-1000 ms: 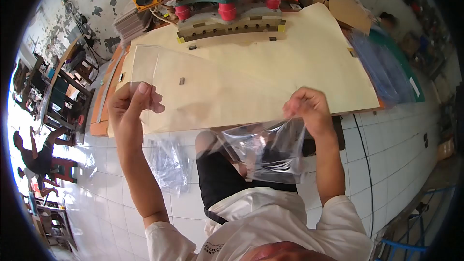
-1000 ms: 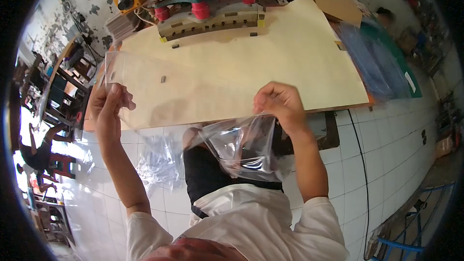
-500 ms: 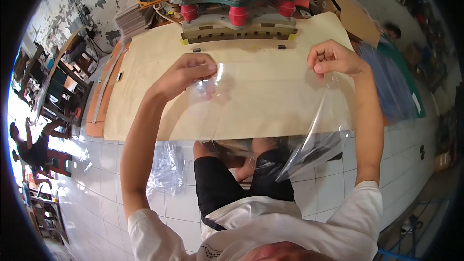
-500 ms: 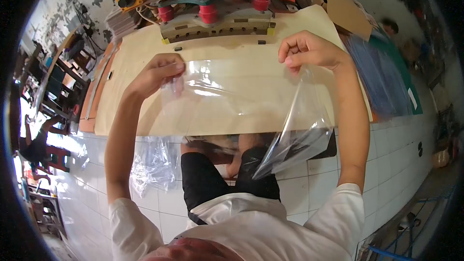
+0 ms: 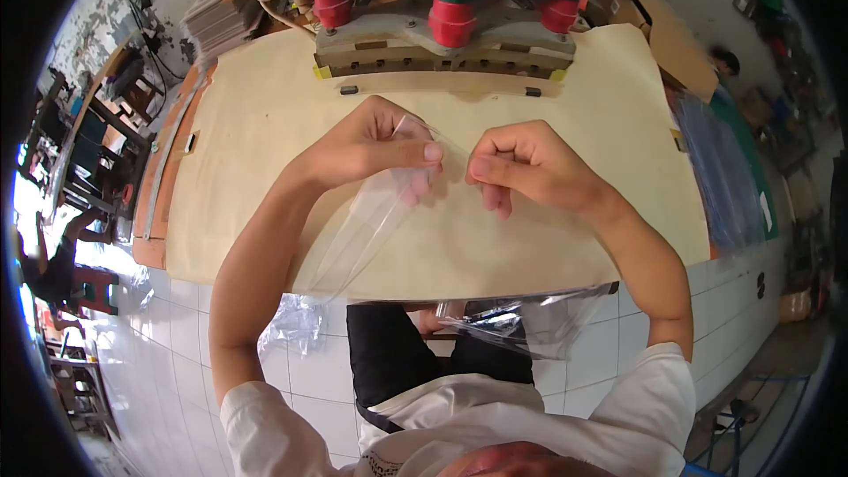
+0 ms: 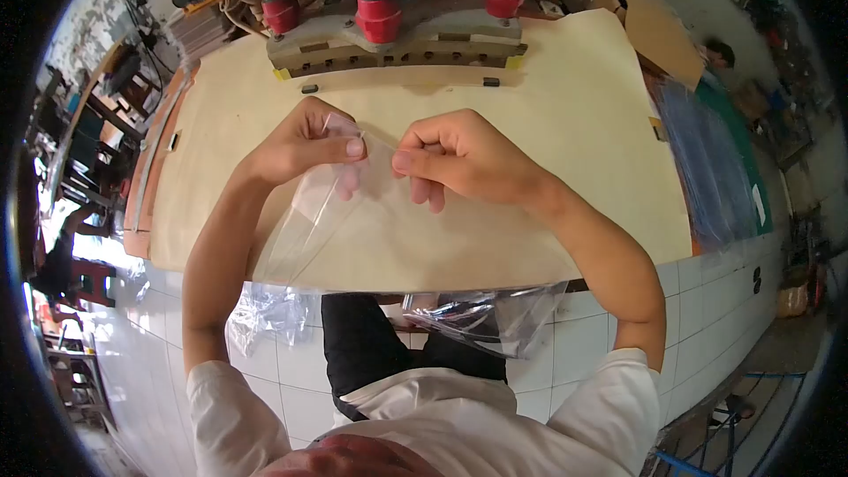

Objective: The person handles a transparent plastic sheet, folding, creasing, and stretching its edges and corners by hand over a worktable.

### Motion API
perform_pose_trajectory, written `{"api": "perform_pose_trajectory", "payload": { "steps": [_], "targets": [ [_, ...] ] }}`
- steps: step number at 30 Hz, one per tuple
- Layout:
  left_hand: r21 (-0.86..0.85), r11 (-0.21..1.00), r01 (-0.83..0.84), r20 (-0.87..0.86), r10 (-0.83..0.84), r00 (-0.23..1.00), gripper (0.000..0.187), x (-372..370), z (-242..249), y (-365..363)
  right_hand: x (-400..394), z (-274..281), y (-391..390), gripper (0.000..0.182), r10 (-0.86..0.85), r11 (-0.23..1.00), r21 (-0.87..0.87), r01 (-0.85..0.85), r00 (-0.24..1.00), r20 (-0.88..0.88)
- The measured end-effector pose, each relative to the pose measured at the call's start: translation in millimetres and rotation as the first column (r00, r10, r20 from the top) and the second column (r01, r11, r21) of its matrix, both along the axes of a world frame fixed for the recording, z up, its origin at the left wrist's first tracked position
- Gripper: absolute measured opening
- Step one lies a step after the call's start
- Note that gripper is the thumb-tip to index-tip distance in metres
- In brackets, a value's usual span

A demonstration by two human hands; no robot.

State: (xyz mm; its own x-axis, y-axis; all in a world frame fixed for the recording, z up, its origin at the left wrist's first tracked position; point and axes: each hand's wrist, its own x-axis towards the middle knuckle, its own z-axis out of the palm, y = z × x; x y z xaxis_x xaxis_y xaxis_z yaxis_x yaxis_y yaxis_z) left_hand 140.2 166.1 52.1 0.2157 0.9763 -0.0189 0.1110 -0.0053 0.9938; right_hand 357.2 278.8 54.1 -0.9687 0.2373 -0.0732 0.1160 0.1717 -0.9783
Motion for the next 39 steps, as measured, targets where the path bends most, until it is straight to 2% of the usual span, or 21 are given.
{"api": "perform_pose_trajectory", "payload": {
  "steps": [1,5,10,14,16,17,19,23,28,31,39],
  "targets": [
    [-0.019,1.000,0.017,0.034,-0.017,0.999,0.020,-2.9,-1.4,-0.1,-1.0,-6.9,2.2,0.022,-0.009,0.997,-0.074,0.005,0.999,-0.053],
    [-0.039,0.998,0.039,0.041,-0.038,0.998,0.019,0.4,-4.4,-0.3,3.9,-20.1,3.4,0.023,0.006,0.988,-0.154,-0.019,0.996,-0.084],
    [0.067,0.997,0.024,0.066,-0.028,0.997,0.020,6.9,-9.7,-2.5,13.2,-16.3,1.8,0.021,-0.010,0.993,-0.121,-0.002,0.995,-0.099],
    [0.027,0.999,-0.025,0.106,0.022,0.994,0.022,16.0,-9.3,-5.0,16.2,-19.9,5.3,0.017,-0.005,0.997,-0.075,-0.003,0.994,-0.108],
    [0.024,0.999,-0.026,0.122,0.023,0.992,0.022,18.4,-10.3,-4.4,13.5,-19.9,0.3,0.013,-0.111,0.993,-0.055,0.105,0.985,-0.132],
    [0.021,0.999,-0.026,0.125,0.023,0.992,0.022,19.3,-11.6,-3.9,12.3,-21.0,-0.8,0.013,-0.112,0.993,-0.058,0.105,0.985,-0.128],
    [0.042,0.999,-0.019,0.107,0.015,0.994,0.021,21.0,-13.8,-4.1,10.5,-23.0,-2.5,0.021,-0.146,0.989,-0.019,0.146,0.955,-0.257],
    [0.039,0.999,-0.012,0.131,0.007,0.991,0.020,22.9,-13.9,-4.8,12.5,-18.5,-6.1,0.028,-0.167,0.984,0.009,0.175,0.950,-0.262],
    [0.051,0.998,-0.029,0.172,0.020,0.985,0.020,24.0,-14.7,-5.9,13.6,-20.4,-2.0,0.030,-0.100,0.981,0.125,0.145,0.945,-0.311],
    [0.071,0.997,-0.017,0.177,0.004,0.984,0.021,23.5,-15.9,-5.4,12.7,-23.5,-4.2,0.031,-0.140,0.981,0.081,0.179,0.927,-0.347],
    [0.065,0.998,-0.008,0.150,-0.002,0.989,0.022,23.1,-12.6,-5.8,13.2,-26.9,-3.5,0.030,-0.131,0.979,0.099,0.180,0.916,-0.379]
  ]
}}
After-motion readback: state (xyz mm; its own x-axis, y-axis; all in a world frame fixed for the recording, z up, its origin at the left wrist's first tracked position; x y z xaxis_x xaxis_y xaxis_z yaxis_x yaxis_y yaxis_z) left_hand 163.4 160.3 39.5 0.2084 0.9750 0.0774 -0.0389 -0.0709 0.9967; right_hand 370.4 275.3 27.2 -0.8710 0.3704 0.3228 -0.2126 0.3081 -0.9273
